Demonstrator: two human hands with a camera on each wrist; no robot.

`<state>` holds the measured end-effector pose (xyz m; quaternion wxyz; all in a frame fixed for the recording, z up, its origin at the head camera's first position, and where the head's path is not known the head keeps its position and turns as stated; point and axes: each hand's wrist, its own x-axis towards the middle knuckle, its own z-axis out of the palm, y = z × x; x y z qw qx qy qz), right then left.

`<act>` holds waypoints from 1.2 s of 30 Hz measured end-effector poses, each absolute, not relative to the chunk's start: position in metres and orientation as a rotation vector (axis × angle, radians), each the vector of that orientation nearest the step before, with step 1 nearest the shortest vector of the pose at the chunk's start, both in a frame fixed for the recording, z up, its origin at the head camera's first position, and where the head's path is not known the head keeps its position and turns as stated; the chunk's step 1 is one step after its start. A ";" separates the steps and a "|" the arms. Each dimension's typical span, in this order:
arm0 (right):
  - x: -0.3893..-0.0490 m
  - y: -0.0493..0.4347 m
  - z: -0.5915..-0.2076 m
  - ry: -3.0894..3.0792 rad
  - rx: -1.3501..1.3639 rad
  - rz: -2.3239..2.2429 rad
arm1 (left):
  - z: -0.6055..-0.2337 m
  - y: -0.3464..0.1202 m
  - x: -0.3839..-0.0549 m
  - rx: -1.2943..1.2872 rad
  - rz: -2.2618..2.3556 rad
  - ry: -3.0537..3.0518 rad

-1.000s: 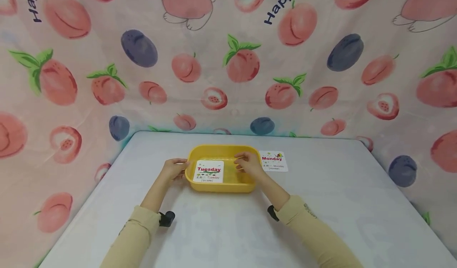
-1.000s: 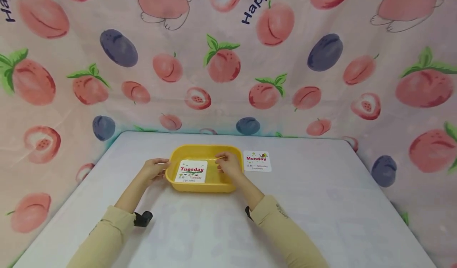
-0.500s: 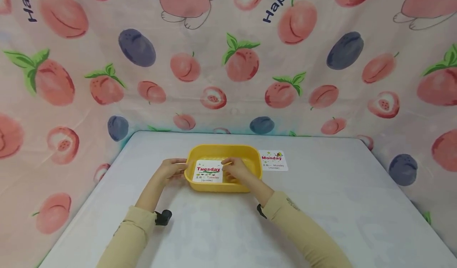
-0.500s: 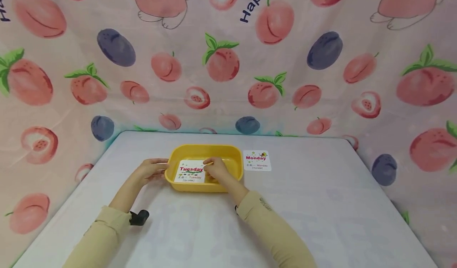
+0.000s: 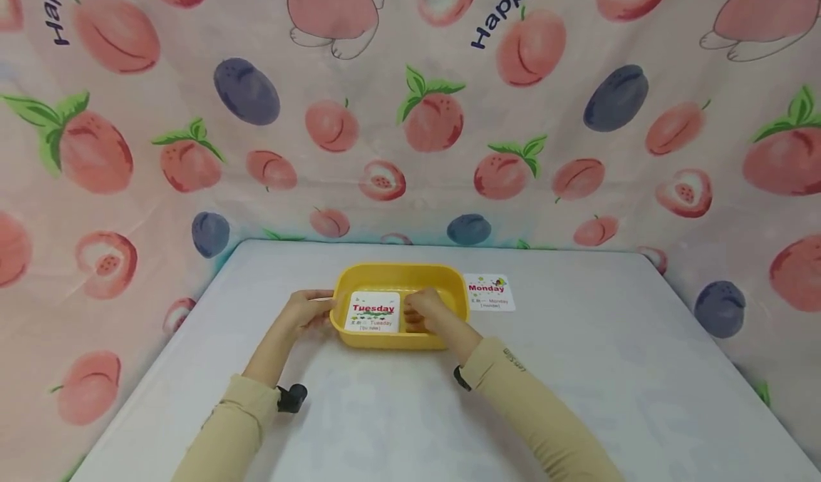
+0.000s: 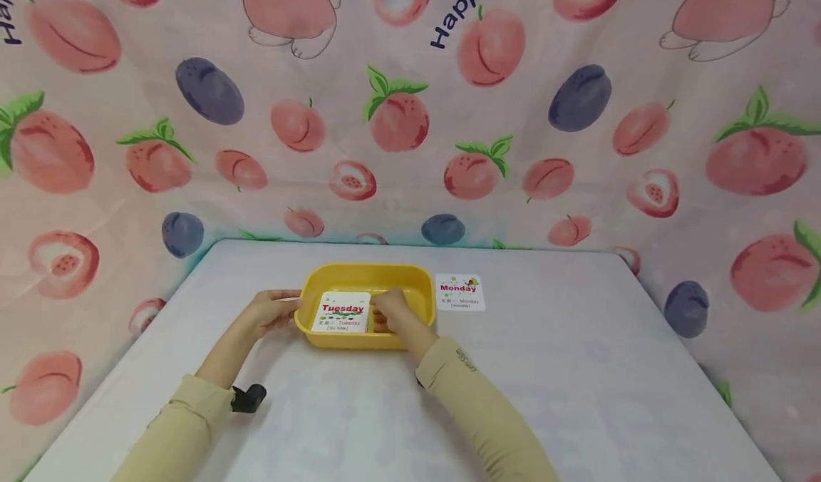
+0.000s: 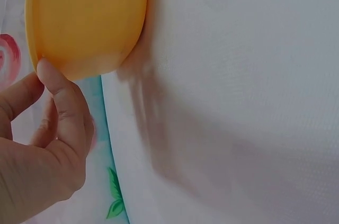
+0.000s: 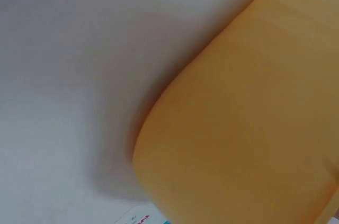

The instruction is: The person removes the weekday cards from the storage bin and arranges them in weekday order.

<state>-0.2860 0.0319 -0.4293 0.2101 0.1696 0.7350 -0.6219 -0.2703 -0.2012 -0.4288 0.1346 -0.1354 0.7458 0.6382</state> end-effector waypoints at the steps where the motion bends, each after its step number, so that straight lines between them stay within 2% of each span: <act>1: -0.287 0.030 -0.430 2.012 0.488 -1.754 | -0.429 -0.201 -0.270 -0.399 1.850 2.162; 10: -0.287 0.014 -0.438 1.863 0.566 -1.977 | -0.425 -0.199 -0.270 -0.453 1.854 2.159; 27: -0.287 0.004 -0.449 2.336 0.175 -1.813 | -0.425 -0.199 -0.273 -0.478 1.802 2.174; 36: -0.286 0.003 -0.449 2.381 0.228 -1.761 | -0.427 -0.199 -0.272 -0.501 1.784 2.179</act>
